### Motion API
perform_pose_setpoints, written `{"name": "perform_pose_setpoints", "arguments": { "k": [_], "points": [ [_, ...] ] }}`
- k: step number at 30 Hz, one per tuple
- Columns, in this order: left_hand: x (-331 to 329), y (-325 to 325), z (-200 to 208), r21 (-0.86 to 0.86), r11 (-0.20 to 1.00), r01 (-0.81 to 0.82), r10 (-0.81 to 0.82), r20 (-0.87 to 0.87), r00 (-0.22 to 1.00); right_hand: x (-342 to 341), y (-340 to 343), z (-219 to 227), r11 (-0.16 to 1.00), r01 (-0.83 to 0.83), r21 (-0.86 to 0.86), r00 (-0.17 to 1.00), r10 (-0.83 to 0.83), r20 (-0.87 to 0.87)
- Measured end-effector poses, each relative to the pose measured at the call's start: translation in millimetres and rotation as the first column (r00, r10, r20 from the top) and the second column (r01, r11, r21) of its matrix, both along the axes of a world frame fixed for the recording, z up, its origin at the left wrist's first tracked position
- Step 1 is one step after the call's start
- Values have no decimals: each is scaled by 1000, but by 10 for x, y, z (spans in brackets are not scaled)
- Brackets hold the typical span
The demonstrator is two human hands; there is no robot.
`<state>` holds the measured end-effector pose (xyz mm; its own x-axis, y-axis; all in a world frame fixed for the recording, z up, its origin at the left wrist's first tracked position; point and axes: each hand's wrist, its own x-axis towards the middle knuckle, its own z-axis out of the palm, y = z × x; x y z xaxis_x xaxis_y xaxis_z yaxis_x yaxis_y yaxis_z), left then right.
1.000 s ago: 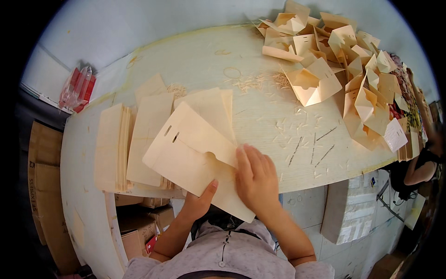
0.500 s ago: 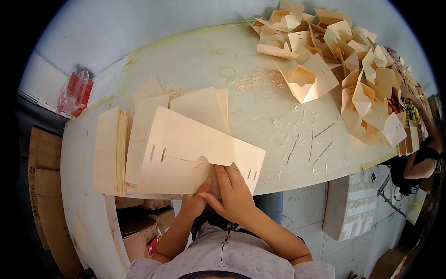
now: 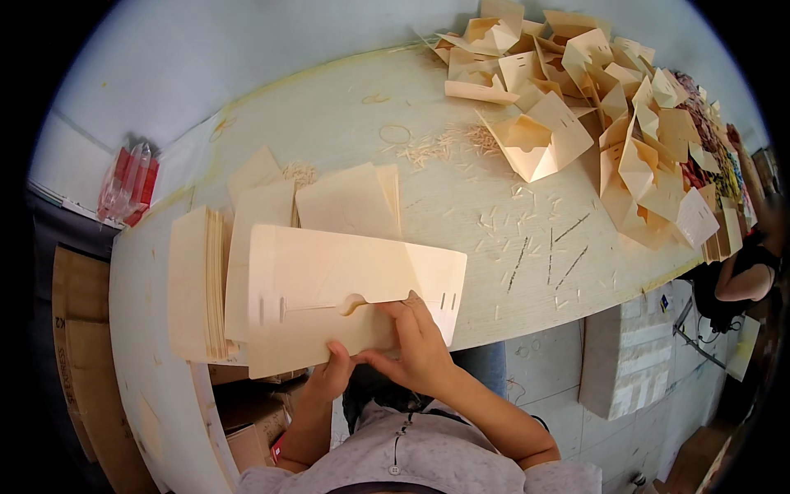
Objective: The person folds flat paper sheets along pre-scored lines to form small paper boxes. They repeatedly pick up sheets, fold the sides and bottom, and place the finished boxes on a pile on the table.
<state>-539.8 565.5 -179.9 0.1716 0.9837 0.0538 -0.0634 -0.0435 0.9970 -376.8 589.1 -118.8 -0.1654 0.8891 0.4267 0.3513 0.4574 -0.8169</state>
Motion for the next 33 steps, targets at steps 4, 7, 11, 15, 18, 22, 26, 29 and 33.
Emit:
{"name": "perform_pose_setpoints", "arguments": {
  "k": [4, 7, 11, 15, 18, 22, 26, 29, 33],
  "points": [
    [86, 18, 134, 68, 980, -185, 179, 83, 980, -54, -15, -115, 987, 92, 134, 993, -81, -82],
    [31, 68, 335, 311, 907, -285, 296, 15, 955, -49, -50, -77, 966, 192, 171, 971, -212, 107],
    [-93, 90, 445, 581, 811, -62, 350, -398, 848, -115, -73, -137, 952, 248, 179, 963, -263, 65],
    [-53, 100, 414, 650, 758, -56, 429, -433, 793, -137, -32, -115, 960, 165, 226, 970, -199, 137],
    [-56, 119, 421, 595, 803, -25, 369, -465, 805, -144, 2, -111, 959, 173, 225, 964, -211, 159],
    [-256, 78, 377, 63, 996, 56, -69, 230, 971, -141, -26, -30, 972, 152, 181, 955, -192, 228],
    [-443, 344, 569, -134, 939, 318, -72, 825, 561, -167, -55, 42, 977, 29, 212, 955, -90, 283],
    [-411, 534, 709, -148, 874, 463, -28, 935, 352, -241, -82, 13, 975, -83, 206, 940, 8, 340],
    [-254, 572, 582, -130, 812, 569, 54, 987, 148, -339, -70, 124, 978, -163, 128, 929, 109, 354]
  ]
}}
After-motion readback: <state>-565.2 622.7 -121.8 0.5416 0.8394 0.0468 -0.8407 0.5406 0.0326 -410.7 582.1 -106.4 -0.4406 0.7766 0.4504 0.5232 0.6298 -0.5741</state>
